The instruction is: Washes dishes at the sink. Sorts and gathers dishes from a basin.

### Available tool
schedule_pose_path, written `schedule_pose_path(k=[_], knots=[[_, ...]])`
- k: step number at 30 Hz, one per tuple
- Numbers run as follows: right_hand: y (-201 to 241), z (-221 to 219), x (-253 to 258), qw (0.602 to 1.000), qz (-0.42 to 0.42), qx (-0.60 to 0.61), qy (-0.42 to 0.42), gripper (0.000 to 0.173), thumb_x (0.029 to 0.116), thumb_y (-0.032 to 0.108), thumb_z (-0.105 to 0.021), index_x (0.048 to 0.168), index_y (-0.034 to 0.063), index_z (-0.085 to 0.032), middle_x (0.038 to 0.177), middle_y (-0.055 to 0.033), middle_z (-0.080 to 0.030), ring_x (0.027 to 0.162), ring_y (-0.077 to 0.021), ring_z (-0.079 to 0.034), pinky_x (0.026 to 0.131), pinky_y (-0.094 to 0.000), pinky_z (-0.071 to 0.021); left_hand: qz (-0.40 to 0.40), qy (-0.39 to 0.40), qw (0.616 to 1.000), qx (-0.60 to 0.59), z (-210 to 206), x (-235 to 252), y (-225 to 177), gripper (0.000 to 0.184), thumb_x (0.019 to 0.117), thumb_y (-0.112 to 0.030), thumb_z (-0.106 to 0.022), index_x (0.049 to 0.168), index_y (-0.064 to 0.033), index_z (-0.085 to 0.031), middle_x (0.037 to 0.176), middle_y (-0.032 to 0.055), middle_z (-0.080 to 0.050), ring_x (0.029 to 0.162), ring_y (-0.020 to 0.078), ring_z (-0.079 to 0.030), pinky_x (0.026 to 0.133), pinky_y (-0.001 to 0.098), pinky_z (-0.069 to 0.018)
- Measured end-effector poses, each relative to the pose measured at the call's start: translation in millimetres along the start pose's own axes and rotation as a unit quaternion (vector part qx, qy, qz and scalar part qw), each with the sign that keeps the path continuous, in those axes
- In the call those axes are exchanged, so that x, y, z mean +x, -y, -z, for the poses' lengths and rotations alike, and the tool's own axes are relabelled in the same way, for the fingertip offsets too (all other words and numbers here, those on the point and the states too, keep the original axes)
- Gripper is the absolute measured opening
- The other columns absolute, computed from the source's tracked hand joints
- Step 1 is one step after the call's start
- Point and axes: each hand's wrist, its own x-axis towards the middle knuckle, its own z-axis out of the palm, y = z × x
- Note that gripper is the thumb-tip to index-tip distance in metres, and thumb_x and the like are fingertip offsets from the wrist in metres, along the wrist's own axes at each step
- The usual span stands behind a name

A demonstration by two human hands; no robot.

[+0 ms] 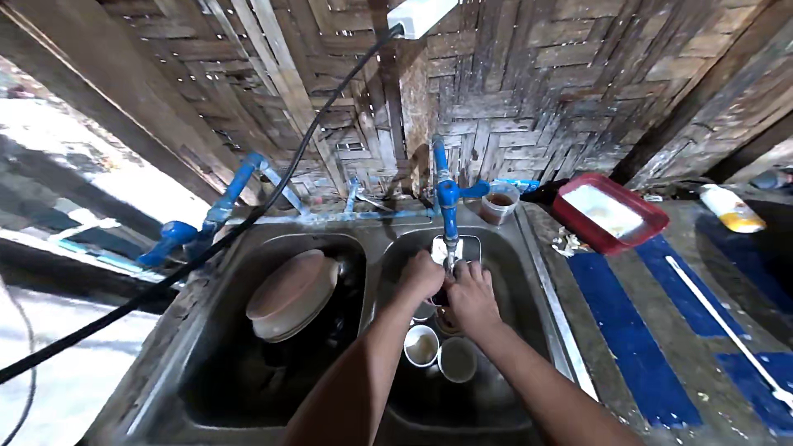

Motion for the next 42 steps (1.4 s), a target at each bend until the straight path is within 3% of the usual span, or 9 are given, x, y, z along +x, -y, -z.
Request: schedule_pose_path(k=[5,12,20,25,27,34,37,40,42], knots=[[7.8,-16.6,3.2,0.999,0.011,0.031,0.006,0.04,0.0914,0.006,-0.064,0.131,0.0057,-0.065,0.139,-0.0193,-0.06,0.132,-0.0393,-0.053,0.109,-0.0506,-0.0463,-0.029,0.027,0.998,0.043,3.4,6.4,-0.8,0.045,0.097,-0.026,-0.061,0.135,-0.0049,-0.052,0.11,0.0217,-0.068,0.098,0.036,-0.069,0.082,0.0569,-0.0559],[10.7,-30.0,6.4,0.987,-0.033,0.157,-0.012,0.042,0.0855,0.014,-0.072,0.126,0.0016,-0.068,0.134,-0.0172,-0.064,0.133,-0.0333,-0.055,0.112,-0.0457,-0.0448,-0.093,0.002,0.992,0.09,4.6,-0.2,-9.7,0.051,0.0931,-0.025,-0.069,0.135,-0.002,-0.051,0.114,0.0232,-0.067,0.105,0.0395,-0.067,0.088,0.0593,-0.0544],[-4.5,-31.8,4.6,0.994,0.033,0.106,-0.002,0.031,0.093,0.023,-0.065,0.118,0.0048,-0.072,0.126,-0.0176,-0.07,0.122,-0.0367,-0.064,0.101,-0.0558,-0.0515,-0.075,0.014,0.991,0.11,-7.3,8.9,-7.3,0.058,0.0934,-0.026,-0.07,0.141,0.0,-0.049,0.121,0.0245,-0.066,0.113,0.0393,-0.065,0.095,0.0593,-0.052],[-12.2,-30.0,4.0,0.988,0.069,0.118,-0.077,0.063,0.0859,0.033,-0.075,0.141,0.0083,-0.058,0.146,-0.0257,-0.05,0.138,-0.0458,-0.043,0.115,-0.0639,-0.0314,-0.058,-0.018,0.996,0.063,-9.2,8.6,-8.0,0.052,0.096,-0.028,-0.067,0.136,0.0019,-0.051,0.117,0.0249,-0.066,0.107,0.0386,-0.066,0.092,0.0587,-0.0527],[-15.5,-30.6,-1.2,0.984,0.058,0.133,-0.104,0.07,0.0818,0.032,-0.079,0.144,0.0108,-0.055,0.144,-0.0246,-0.051,0.136,-0.0443,-0.046,0.114,-0.0617,-0.0351,-0.043,-0.027,0.998,0.029,-12.4,6.9,-8.6,0.048,0.0989,-0.03,-0.062,0.135,-0.0006,-0.052,0.116,0.0245,-0.066,0.105,0.038,-0.067,0.089,0.059,-0.0534],[-29.5,-12.8,-6.7,0.989,0.117,0.09,0.026,0.041,0.0902,0.012,-0.069,0.129,0.0018,-0.066,0.144,-0.0177,-0.057,0.14,-0.0351,-0.047,0.117,-0.0467,-0.0397,0.003,-0.063,0.998,0.007,-26.2,-14.3,-18.2,0.047,0.0977,-0.029,-0.06,0.137,-0.0034,-0.052,0.116,0.023,-0.067,0.106,0.0379,-0.067,0.09,0.06,-0.0533],[-28.6,-7.5,-16.5,0.986,0.09,0.137,-0.025,0.053,0.0869,0.013,-0.073,0.137,0.0012,-0.06,0.141,-0.0183,-0.059,0.137,-0.0341,-0.051,0.114,-0.0442,-0.0438,-0.013,-0.069,0.997,0.035,-20.9,-27.7,-29.6,0.047,0.0985,-0.028,-0.059,0.137,-0.0021,-0.053,0.116,0.0232,-0.067,0.107,0.0386,-0.066,0.09,0.0597,-0.0534],[-31.1,-2.3,-16.6,0.966,0.067,0.187,-0.165,0.066,0.068,0.012,-0.087,0.128,0.0003,-0.062,0.132,-0.0253,-0.057,0.123,-0.0418,-0.057,0.103,-0.0523,-0.0517,-0.027,-0.077,0.996,0.045,-9.1,-37.4,-41.0,0.036,0.0992,-0.031,-0.059,0.113,0.0013,-0.067,0.106,0.0234,-0.069,0.099,0.0383,-0.068,0.086,0.0598,-0.0538],[-31.4,-3.3,-16.9,0.95,0.08,0.172,-0.249,0.069,0.0635,0.021,-0.093,0.123,0.0025,-0.063,0.126,-0.0253,-0.059,0.12,-0.0434,-0.058,0.1,-0.0542,-0.052,-0.008,-0.066,0.998,0.018,-4.4,-38.4,-40.3,0.036,0.101,-0.031,-0.057,0.116,0.0005,-0.064,0.105,0.0233,-0.068,0.095,0.037,-0.068,0.082,0.0577,-0.0545]])
